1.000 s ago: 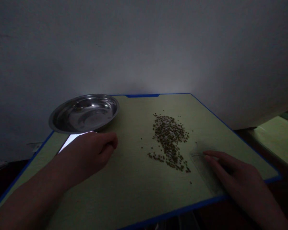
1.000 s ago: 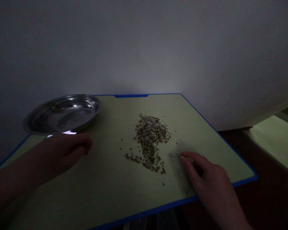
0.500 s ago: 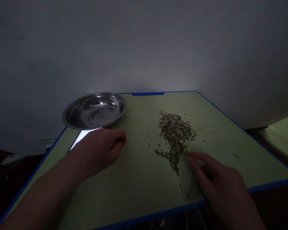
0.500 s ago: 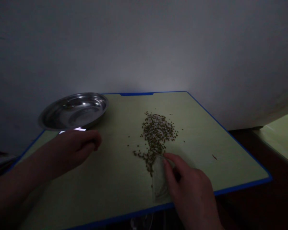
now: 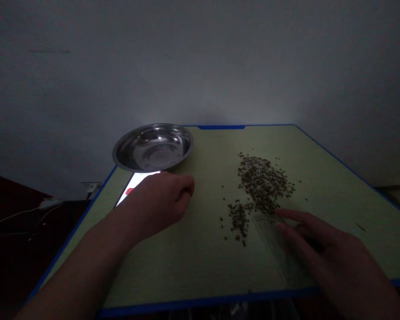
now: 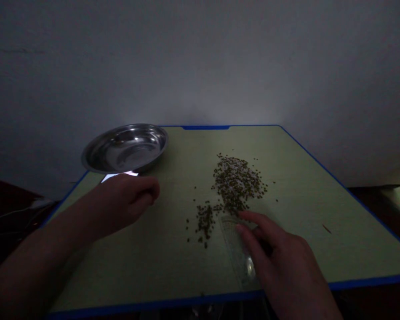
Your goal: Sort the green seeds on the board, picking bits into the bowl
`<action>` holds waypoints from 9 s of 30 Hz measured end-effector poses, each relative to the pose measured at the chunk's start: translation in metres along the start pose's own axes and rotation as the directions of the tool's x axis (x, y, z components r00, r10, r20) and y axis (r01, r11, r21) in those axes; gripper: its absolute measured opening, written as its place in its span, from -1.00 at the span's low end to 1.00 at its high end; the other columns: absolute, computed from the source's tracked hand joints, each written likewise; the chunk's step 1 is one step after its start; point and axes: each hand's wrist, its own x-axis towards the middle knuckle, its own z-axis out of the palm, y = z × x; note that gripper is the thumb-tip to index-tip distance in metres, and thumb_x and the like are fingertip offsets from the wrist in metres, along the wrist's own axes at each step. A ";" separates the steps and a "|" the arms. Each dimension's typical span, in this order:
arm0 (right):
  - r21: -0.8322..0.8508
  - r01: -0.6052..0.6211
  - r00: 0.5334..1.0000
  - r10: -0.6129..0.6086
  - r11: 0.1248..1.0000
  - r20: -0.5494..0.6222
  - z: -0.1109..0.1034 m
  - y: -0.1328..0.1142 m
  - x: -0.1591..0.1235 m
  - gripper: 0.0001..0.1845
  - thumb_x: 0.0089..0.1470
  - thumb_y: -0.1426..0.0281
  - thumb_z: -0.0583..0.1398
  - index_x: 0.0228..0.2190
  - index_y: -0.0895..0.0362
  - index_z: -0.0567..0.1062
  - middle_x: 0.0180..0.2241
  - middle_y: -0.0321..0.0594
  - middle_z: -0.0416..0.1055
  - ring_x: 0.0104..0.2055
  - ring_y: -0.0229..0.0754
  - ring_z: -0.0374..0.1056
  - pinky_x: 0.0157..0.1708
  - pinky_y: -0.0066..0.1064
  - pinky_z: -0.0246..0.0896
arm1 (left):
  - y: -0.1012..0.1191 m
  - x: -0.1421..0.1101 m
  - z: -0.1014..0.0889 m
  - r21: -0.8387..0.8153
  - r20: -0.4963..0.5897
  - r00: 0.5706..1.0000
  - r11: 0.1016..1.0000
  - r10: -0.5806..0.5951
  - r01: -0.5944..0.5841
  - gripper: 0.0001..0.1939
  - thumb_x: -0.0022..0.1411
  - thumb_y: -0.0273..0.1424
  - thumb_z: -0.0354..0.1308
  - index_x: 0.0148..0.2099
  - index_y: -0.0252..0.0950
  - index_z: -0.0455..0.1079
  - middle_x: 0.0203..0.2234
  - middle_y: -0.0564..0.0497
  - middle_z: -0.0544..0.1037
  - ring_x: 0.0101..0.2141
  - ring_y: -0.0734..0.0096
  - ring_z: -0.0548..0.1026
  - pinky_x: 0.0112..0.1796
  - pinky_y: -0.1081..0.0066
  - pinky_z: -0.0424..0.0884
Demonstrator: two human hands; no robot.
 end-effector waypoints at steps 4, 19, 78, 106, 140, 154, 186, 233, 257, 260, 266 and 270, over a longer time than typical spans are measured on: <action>-0.119 0.154 0.988 -0.149 0.981 0.045 -0.004 0.005 0.005 -0.68 0.15 0.21 0.07 -0.33 0.00 0.61 -0.34 -0.30 0.63 -0.37 -0.08 0.57 -0.51 -0.42 0.47 | 0.000 -0.001 0.000 -0.009 -0.006 1.000 1.000 0.000 0.000 -0.81 0.11 -0.42 -0.10 -0.44 -0.25 0.33 -0.60 0.07 0.39 -0.56 0.46 0.28 -0.49 0.39 0.03; -0.173 0.322 0.941 -0.296 0.931 0.161 -0.006 0.014 0.009 -0.69 0.19 0.24 0.05 -0.31 -0.04 0.60 -0.34 -0.30 0.63 -0.38 -0.10 0.56 -0.41 -0.34 0.49 | 0.002 -0.001 0.001 0.033 0.024 1.000 0.999 -0.010 0.009 -0.79 0.15 -0.40 -0.09 -0.41 -0.24 0.37 -0.58 0.04 0.42 -0.53 0.42 0.31 -0.49 0.38 0.02; -0.350 0.581 0.791 -0.408 0.735 0.457 0.033 -0.036 0.080 -0.77 0.21 0.26 0.07 -0.37 0.05 0.49 -0.55 -0.26 0.51 -0.53 -0.10 0.43 -0.55 -0.36 -0.02 | 0.003 -0.004 0.000 0.042 0.032 0.999 0.999 -0.012 0.011 -0.78 0.17 -0.40 -0.11 -0.40 -0.24 0.36 -0.56 0.02 0.42 -0.51 0.39 0.33 -0.49 0.37 0.04; 0.121 0.520 0.598 -0.461 0.846 0.655 0.021 -0.042 0.030 -0.80 0.16 0.31 0.17 -0.47 0.05 0.51 -0.51 -0.32 0.54 -0.48 -0.20 0.46 -0.53 -0.43 0.15 | 0.003 -0.001 0.001 0.029 0.041 0.999 0.999 -0.033 0.032 -0.80 0.14 -0.39 -0.09 -0.42 -0.23 0.34 -0.59 0.06 0.39 -0.54 0.44 0.29 -0.49 0.39 0.02; 0.027 0.440 0.787 -0.400 0.897 0.469 0.001 -0.004 0.005 -0.58 0.30 0.21 -0.04 -0.41 0.01 0.55 -0.47 -0.26 0.57 -0.47 -0.15 0.48 -0.49 -0.34 0.34 | 0.001 -0.001 0.001 0.015 0.056 0.998 1.000 -0.026 0.025 -0.79 0.14 -0.40 -0.09 -0.41 -0.24 0.37 -0.59 0.05 0.41 -0.57 0.45 0.28 -0.50 0.39 0.03; 0.126 0.518 0.699 -0.503 0.846 0.508 0.005 -0.028 0.012 -0.67 0.26 0.21 0.05 -0.39 -0.01 0.55 -0.45 -0.32 0.56 -0.44 -0.18 0.47 -0.47 -0.39 0.29 | 0.003 -0.001 -0.002 0.036 0.063 0.997 0.999 -0.035 0.033 -0.79 0.16 -0.39 -0.09 -0.41 -0.24 0.35 -0.60 0.06 0.38 -0.56 0.45 0.28 -0.50 0.39 0.02; -0.491 0.511 0.860 -0.416 0.706 0.296 -0.009 0.034 0.120 -0.67 0.28 0.22 0.00 -0.30 0.09 0.49 -0.47 -0.19 0.56 -0.51 -0.11 0.44 -0.52 -0.36 0.08 | -0.003 -0.003 0.004 0.039 0.039 0.998 0.998 -0.055 0.054 -0.76 0.17 -0.45 -0.12 -0.40 -0.25 0.37 -0.55 0.00 0.45 -0.51 0.37 0.37 -0.50 0.40 0.04; 0.065 0.695 0.536 -0.577 0.716 0.617 0.020 -0.026 0.175 -0.80 0.18 0.32 0.14 -0.31 0.08 0.56 -0.41 -0.24 0.53 -0.39 -0.23 0.38 -0.38 -0.43 0.13 | -0.005 -0.008 0.005 -0.133 -0.160 0.987 0.990 0.015 -0.037 -0.80 0.09 -0.52 -0.10 -0.43 -0.26 0.34 -0.61 0.12 0.41 -0.56 0.50 0.35 -0.51 0.50 0.11; -0.142 0.634 0.741 -0.543 0.761 0.396 0.045 -0.045 0.191 -0.74 0.14 0.38 0.11 -0.22 0.08 0.58 -0.26 -0.10 0.58 -0.27 -0.04 0.45 -0.31 -0.24 0.24 | -0.020 -0.017 -0.011 -0.343 -0.811 0.558 0.916 -0.176 -0.208 -0.79 -0.03 -0.57 -0.09 -0.59 -0.27 0.29 -0.73 0.14 0.35 -0.67 0.58 0.30 -0.63 0.52 0.19; -0.181 0.619 0.759 -0.525 0.764 0.385 0.063 -0.050 0.198 -0.76 0.18 0.38 0.11 -0.19 0.11 0.56 -0.21 -0.09 0.56 -0.20 -0.04 0.45 -0.23 -0.18 0.28 | -0.018 -0.017 -0.011 -0.327 -0.810 0.567 0.918 -0.150 -0.224 -0.79 -0.04 -0.58 -0.09 -0.58 -0.27 0.30 -0.73 0.15 0.35 -0.68 0.59 0.29 -0.64 0.52 0.18; -0.134 0.630 0.733 -0.529 0.765 0.429 0.087 -0.058 0.206 -0.75 0.22 0.25 0.16 -0.16 0.14 0.49 -0.16 -0.18 0.49 -0.18 -0.15 0.43 -0.14 -0.14 0.32 | -0.018 -0.019 -0.013 -0.292 -0.808 0.576 0.934 -0.125 -0.207 -0.79 -0.03 -0.57 -0.09 -0.59 -0.27 0.29 -0.75 0.15 0.32 -0.69 0.59 0.28 -0.64 0.53 0.17; -0.001 0.656 0.662 -0.574 0.755 0.481 0.090 -0.067 0.204 -0.81 0.19 0.33 0.18 -0.20 0.13 0.54 -0.28 -0.23 0.53 -0.27 -0.18 0.44 -0.21 -0.21 0.32 | -0.017 -0.019 -0.014 -0.277 -0.799 0.592 0.938 -0.104 -0.210 -0.78 -0.03 -0.56 -0.10 -0.61 -0.28 0.28 -0.75 0.14 0.32 -0.69 0.59 0.26 -0.63 0.53 0.16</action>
